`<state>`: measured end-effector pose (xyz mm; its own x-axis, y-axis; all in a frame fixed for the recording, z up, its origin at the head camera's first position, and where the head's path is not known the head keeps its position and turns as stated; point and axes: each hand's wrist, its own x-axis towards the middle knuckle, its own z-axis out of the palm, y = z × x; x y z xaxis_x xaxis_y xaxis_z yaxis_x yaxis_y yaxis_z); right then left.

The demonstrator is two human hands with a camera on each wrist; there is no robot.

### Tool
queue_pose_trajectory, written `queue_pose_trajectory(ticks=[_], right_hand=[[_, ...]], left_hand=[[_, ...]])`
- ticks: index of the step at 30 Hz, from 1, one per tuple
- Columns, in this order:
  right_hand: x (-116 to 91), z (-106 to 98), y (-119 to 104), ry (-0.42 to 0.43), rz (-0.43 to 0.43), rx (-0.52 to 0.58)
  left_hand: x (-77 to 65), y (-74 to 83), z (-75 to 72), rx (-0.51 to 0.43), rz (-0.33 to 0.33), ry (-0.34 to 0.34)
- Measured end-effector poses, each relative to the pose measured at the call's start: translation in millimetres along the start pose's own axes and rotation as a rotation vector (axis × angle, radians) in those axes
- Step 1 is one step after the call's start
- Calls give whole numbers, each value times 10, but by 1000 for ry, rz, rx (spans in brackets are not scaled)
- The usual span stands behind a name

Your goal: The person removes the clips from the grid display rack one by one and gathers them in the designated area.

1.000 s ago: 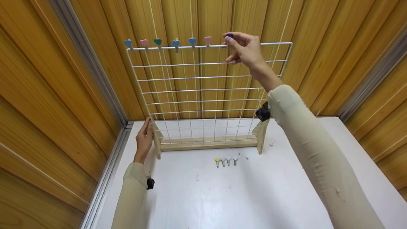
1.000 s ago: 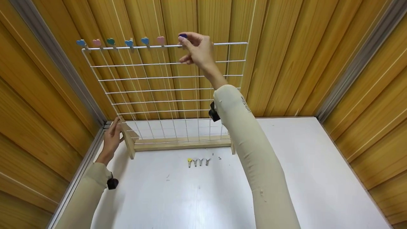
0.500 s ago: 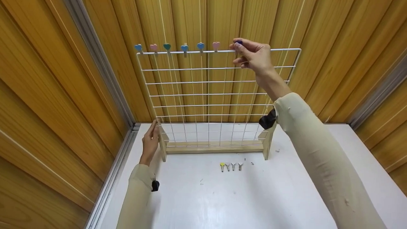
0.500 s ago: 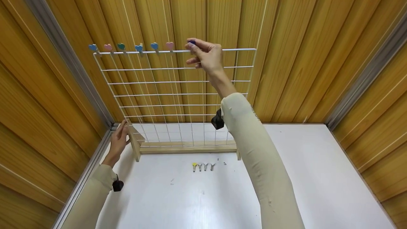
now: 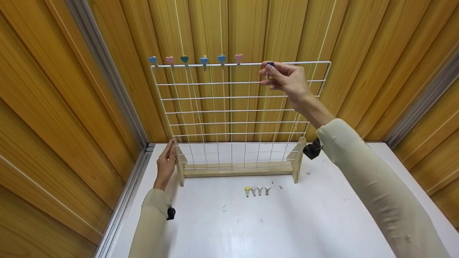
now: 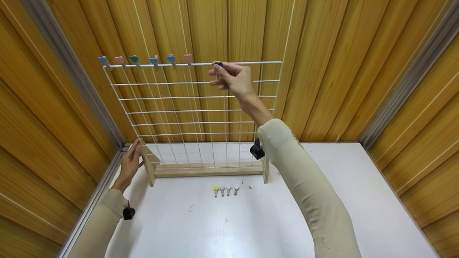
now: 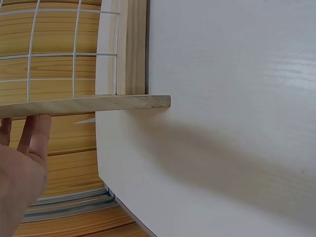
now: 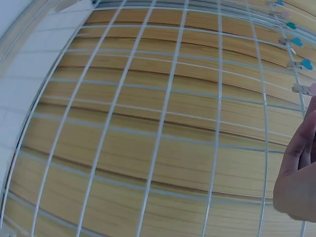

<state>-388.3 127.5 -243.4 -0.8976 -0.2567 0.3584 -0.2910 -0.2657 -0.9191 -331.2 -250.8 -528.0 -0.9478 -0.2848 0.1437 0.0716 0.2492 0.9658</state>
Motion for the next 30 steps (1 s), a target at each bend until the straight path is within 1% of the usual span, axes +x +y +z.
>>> queue_pose_trajectory(ticks=[4,6,8,12,16,19,24,26,30], right_hand=[[-139,-136,80,21,-25,-55],[-208,-211,128,30,-19,-64],[-283,-299,180,40,-11,-104],[-465,-477,297,50,28,-166],[-684,-638,426,35,101,-231],[-846,-748,515,2,184,-238],[-1059,-870,678,-105,343,-229],[-1120,-888,739,-142,375,-258],[-1206,-903,849,-188,403,-322]], left_hand=[[23,7,-14,6,12,-1],[29,5,-19,2,17,-1],[29,-2,-11,0,14,-4],[17,-20,9,-4,2,-11],[-10,-27,6,16,-10,-9],[-29,-21,13,26,-9,-6],[-51,-19,29,21,-12,-25],[-49,-16,25,11,-15,-32],[-44,3,-6,-4,-18,-38]])
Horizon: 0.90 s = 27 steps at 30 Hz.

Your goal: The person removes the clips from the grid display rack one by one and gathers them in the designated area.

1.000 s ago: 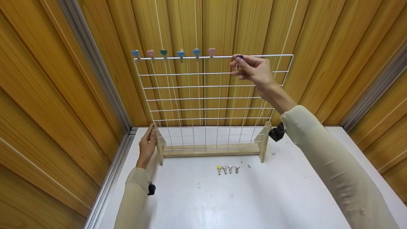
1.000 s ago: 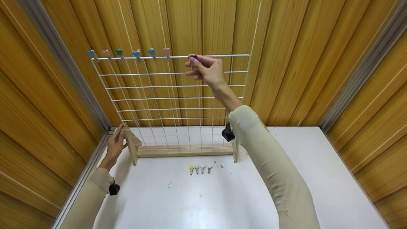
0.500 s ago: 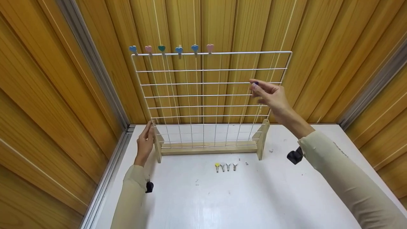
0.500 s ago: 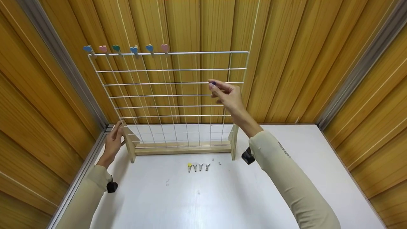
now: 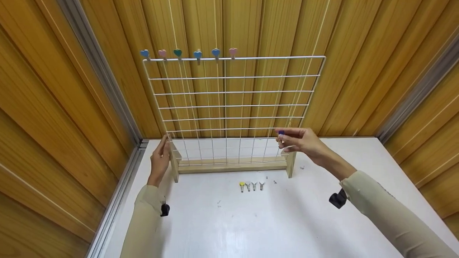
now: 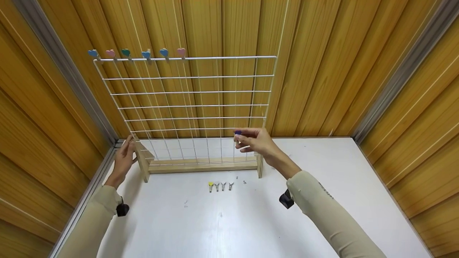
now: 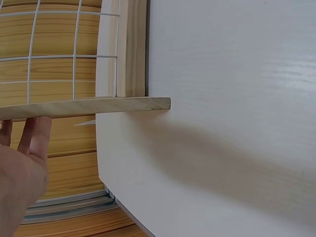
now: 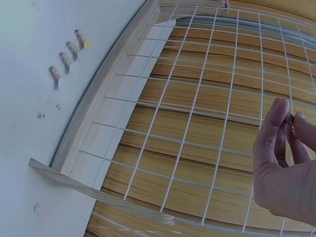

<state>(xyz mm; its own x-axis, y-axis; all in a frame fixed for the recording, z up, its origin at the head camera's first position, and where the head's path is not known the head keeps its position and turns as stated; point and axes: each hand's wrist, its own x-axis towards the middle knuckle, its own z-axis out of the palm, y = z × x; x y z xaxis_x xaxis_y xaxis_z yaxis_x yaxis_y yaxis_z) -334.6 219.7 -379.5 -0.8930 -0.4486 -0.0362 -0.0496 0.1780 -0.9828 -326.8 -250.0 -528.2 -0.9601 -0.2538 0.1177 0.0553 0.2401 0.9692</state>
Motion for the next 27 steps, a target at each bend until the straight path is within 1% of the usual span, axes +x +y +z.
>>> queue_pose_trajectory(ticks=[4,8,11,15,21,27], right_hand=[[-15,40,162,-37,20,-56],[-54,42,393,-71,54,-102],[-67,45,589,-98,80,-109],[-65,59,840,-121,90,-105],[-102,64,1203,-118,114,-84],[-165,120,1518,-89,198,-71]], left_hand=[[-4,21,-51,8,-10,7],[7,34,-49,8,-30,5],[16,32,-37,14,-40,6],[7,28,-36,26,-43,8],[6,10,-22,-9,-31,0],[22,-5,7,-10,-21,6]])
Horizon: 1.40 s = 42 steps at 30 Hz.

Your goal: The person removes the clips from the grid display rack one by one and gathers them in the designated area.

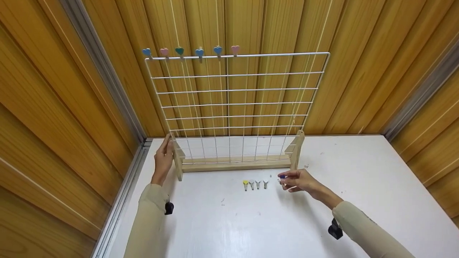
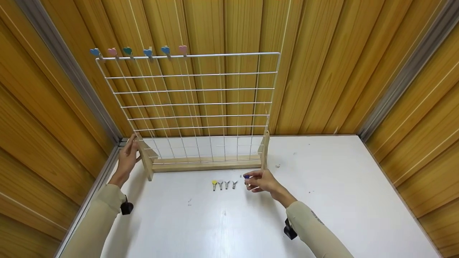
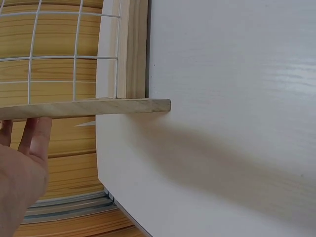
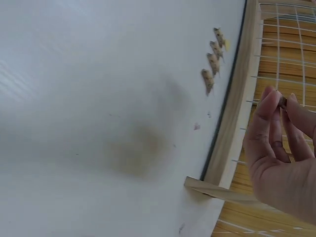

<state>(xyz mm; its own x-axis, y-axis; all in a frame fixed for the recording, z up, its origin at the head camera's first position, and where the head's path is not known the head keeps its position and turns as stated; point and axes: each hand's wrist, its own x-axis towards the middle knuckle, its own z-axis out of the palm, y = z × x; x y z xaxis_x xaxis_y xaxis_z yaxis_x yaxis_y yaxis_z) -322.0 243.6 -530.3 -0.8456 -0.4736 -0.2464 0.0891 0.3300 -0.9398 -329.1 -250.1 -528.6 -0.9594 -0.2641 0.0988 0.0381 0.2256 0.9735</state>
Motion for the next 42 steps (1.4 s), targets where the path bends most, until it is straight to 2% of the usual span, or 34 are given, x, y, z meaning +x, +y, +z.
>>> queue_pose_trajectory(ticks=[3,9,17,23,28,32,34,42], right_hand=[[51,40,86,20,13,-26],[206,115,184,71,-33,-84],[434,313,390,215,-122,-159],[540,403,414,265,-175,-223],[624,422,404,317,-219,-335],[645,401,401,385,-208,-385],[643,387,402,406,-185,-370],[618,400,485,311,-122,-322]], left_hand=[[-7,6,-23,5,16,-1],[-46,48,-96,4,37,8],[-37,42,-124,-13,23,11],[-31,34,-146,10,24,16],[-24,41,-141,6,24,41],[0,32,-91,14,32,52],[11,26,-53,25,35,53],[-5,-19,33,32,36,56]])
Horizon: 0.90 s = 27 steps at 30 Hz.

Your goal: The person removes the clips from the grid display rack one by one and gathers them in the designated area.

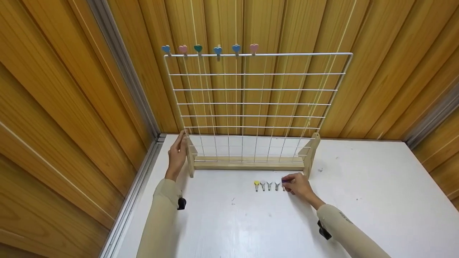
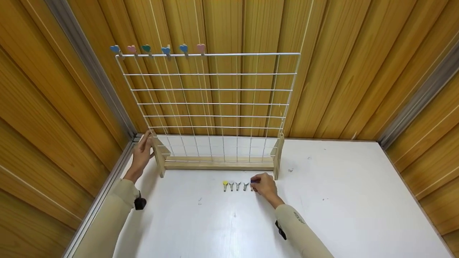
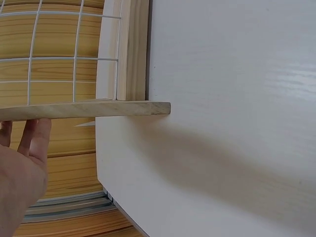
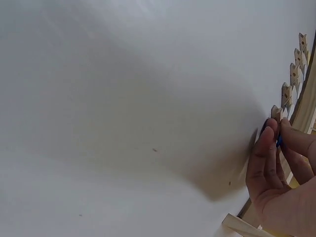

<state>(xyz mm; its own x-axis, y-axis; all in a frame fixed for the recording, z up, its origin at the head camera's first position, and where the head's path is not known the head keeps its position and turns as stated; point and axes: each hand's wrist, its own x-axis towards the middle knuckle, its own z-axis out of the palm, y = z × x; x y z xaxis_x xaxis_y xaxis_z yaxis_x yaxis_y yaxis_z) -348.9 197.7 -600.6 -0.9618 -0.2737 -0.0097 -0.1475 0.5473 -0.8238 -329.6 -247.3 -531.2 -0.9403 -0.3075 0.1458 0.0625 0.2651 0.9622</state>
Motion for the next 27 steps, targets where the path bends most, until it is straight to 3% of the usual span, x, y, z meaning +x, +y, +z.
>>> queue_pose_trajectory(ticks=[5,18,23,27], right_hand=[[-11,30,25,17,-16,-38],[-32,-10,-1,91,38,-67],[-42,-115,-156,121,-19,-67],[10,-243,-380,97,-93,-16]], left_hand=[[-11,-17,-2,0,-1,14],[42,4,34,-14,4,-12],[32,-8,29,-26,15,-15],[27,-16,11,-39,18,-17]])
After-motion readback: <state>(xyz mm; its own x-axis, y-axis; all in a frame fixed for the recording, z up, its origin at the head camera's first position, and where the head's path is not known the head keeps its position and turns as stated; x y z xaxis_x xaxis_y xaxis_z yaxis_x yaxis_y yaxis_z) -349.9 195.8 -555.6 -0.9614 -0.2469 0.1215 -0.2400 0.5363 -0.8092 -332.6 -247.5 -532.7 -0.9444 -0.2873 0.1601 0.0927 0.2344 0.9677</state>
